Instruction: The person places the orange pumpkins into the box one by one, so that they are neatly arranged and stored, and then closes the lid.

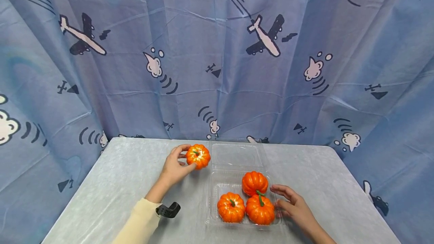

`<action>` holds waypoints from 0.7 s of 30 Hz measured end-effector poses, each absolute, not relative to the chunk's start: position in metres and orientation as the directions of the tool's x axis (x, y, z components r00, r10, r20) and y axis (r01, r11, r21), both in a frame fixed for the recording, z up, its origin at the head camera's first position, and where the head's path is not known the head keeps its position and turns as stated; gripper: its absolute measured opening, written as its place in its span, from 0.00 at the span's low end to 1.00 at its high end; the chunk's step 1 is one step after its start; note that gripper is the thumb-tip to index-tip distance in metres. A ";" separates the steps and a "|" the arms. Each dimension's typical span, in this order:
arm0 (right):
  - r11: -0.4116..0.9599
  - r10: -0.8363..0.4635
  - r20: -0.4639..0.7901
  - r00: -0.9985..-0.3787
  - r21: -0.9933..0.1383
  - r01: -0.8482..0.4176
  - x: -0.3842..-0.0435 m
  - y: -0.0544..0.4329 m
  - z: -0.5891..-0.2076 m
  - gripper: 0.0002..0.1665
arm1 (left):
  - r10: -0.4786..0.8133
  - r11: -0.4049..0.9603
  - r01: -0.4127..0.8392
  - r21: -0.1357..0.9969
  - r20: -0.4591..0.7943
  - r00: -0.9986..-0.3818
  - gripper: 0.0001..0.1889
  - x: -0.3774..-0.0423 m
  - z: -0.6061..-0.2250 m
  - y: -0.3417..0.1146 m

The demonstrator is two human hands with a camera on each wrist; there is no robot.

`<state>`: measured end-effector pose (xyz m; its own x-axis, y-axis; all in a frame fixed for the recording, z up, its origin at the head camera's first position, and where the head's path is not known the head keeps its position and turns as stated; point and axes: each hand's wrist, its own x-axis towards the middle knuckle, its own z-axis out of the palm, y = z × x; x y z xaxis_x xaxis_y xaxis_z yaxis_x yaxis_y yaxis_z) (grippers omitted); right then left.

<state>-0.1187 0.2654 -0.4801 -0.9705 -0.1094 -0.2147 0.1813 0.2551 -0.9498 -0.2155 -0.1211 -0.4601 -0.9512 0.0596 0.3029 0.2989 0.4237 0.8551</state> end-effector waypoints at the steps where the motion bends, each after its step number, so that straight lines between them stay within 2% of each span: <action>1: 0.257 -0.107 -0.215 -0.971 -0.949 0.182 -0.119 0.265 -0.480 0.29 | 0.070 0.417 0.313 0.853 0.313 -0.947 0.31 -0.214 -0.459 -0.119; 21: 0.245 -0.128 -0.205 -0.970 -0.955 0.169 -0.118 0.267 -0.483 0.30 | 0.278 0.407 0.514 0.755 0.434 -0.857 0.32 -0.191 -0.447 -0.080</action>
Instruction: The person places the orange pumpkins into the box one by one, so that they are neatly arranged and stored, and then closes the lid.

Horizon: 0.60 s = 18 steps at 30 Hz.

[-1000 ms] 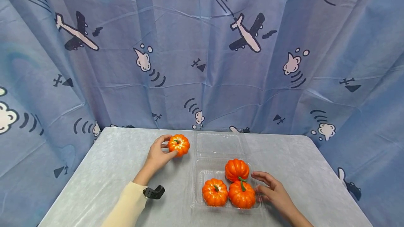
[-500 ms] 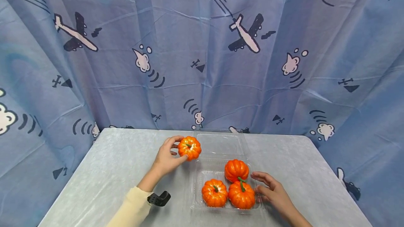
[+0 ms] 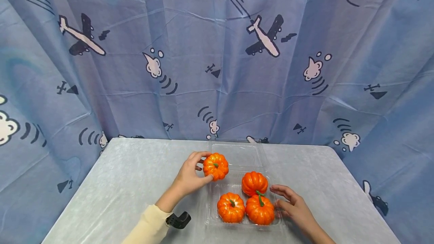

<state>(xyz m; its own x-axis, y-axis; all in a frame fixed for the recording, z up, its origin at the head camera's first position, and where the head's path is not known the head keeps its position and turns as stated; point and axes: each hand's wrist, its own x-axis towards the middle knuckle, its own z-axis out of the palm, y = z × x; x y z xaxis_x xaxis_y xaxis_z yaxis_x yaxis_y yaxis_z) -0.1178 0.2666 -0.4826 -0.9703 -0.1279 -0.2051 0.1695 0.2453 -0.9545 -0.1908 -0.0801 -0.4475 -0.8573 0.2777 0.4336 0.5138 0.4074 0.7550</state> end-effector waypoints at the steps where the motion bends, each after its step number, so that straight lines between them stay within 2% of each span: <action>1: 0.243 -0.132 -0.202 -0.971 -0.956 0.166 -0.118 0.267 -0.483 0.30 | 0.287 0.405 0.522 0.750 0.438 -0.852 0.32 -0.190 -0.448 -0.079; 18: 0.236 -0.131 -0.214 -0.968 -0.955 0.179 -0.118 0.266 -0.482 0.31 | 0.415 0.441 0.610 0.658 0.453 -0.789 0.33 -0.185 -0.458 -0.062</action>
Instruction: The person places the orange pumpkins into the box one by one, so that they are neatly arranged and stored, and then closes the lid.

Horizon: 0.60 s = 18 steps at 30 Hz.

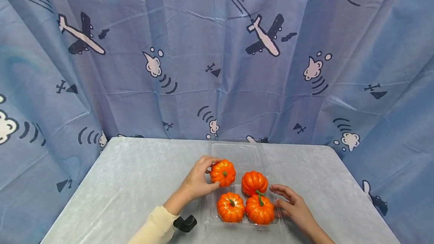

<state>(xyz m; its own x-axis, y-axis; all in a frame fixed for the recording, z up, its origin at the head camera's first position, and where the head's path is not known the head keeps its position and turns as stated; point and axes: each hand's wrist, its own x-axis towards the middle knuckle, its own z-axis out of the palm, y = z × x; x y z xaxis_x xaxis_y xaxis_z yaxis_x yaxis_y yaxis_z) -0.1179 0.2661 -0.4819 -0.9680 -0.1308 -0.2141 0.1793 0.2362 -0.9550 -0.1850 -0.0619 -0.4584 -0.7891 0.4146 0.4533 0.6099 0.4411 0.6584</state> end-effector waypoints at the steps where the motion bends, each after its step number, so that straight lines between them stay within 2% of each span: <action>1: 0.235 -0.132 -0.214 -0.968 -0.955 0.179 -0.118 0.266 -0.482 0.31 | 0.423 0.441 0.615 0.654 0.452 -0.785 0.33 -0.185 -0.459 -0.061; 9: 0.241 -0.130 -0.208 -0.970 -0.955 0.172 -0.117 0.266 -0.481 0.30 | 0.480 0.419 0.657 0.627 0.462 -0.746 0.32 -0.188 -0.468 -0.059; 18: 0.241 -0.122 -0.206 -0.971 -0.955 0.172 -0.117 0.266 -0.482 0.30 | 0.494 0.460 0.608 0.647 0.383 -0.781 0.33 -0.185 -0.468 -0.055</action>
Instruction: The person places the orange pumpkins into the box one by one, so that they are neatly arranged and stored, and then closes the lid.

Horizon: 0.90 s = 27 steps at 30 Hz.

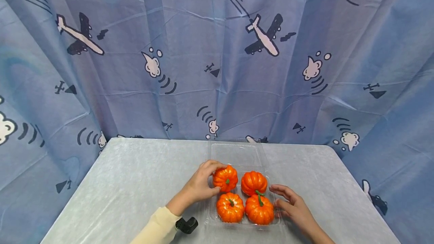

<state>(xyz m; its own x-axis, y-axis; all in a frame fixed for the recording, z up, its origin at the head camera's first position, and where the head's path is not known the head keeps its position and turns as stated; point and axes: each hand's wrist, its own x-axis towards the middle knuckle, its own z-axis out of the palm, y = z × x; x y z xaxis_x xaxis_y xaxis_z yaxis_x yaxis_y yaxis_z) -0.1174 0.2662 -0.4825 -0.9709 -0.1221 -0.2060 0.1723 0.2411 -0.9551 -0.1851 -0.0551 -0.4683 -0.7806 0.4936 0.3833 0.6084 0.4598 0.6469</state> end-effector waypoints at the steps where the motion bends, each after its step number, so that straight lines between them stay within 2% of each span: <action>1: 0.241 -0.122 -0.206 -0.971 -0.955 0.172 -0.117 0.266 -0.482 0.30 | 0.494 0.464 0.606 0.646 0.379 -0.783 0.33 -0.185 -0.468 -0.055; 8: 0.239 -0.129 -0.201 -0.971 -0.957 0.166 -0.117 0.266 -0.481 0.30 | 0.497 0.463 0.607 0.646 0.378 -0.781 0.32 -0.184 -0.469 -0.056; 17: 0.240 -0.120 -0.209 -0.971 -0.955 0.176 -0.117 0.265 -0.482 0.29 | 0.472 0.451 0.610 0.652 0.406 -0.782 0.25 -0.185 -0.467 -0.055; 27: 0.226 -0.141 -0.197 -0.970 -0.961 0.162 -0.117 0.266 -0.483 0.31 | 0.501 0.471 0.681 0.561 0.465 -0.730 0.24 -0.185 -0.470 -0.054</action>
<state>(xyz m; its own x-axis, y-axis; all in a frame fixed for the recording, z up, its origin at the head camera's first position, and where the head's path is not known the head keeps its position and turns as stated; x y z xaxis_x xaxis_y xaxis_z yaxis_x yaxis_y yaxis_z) -0.1170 0.2664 -0.4835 -0.9703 -0.1408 -0.1965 0.1618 0.2259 -0.9606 -0.1851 -0.0544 -0.4699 -0.7300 0.5011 0.4647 0.6805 0.4707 0.5615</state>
